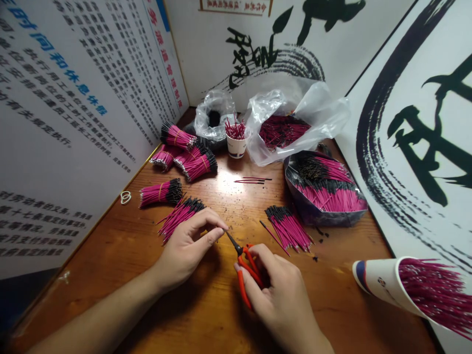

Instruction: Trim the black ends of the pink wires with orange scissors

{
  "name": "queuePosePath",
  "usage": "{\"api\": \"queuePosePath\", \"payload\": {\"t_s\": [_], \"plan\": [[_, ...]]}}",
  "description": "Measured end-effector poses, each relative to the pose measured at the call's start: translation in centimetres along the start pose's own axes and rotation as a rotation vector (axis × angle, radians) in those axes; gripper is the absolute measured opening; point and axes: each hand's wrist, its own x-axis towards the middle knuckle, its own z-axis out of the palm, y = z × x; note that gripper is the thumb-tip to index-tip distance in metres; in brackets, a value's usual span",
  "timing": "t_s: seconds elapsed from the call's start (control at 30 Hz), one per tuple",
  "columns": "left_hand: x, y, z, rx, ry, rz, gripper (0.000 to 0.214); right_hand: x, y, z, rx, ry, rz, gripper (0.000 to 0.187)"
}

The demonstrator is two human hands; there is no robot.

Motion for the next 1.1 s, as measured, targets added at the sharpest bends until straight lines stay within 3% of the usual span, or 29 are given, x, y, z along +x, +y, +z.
{"api": "queuePosePath", "payload": {"t_s": [1.1], "plan": [[-0.15,0.09,-0.07,0.003,-0.002,-0.018,0.014,-0.01,0.32,0.23,0.002,0.025,-0.016,0.013]]}}
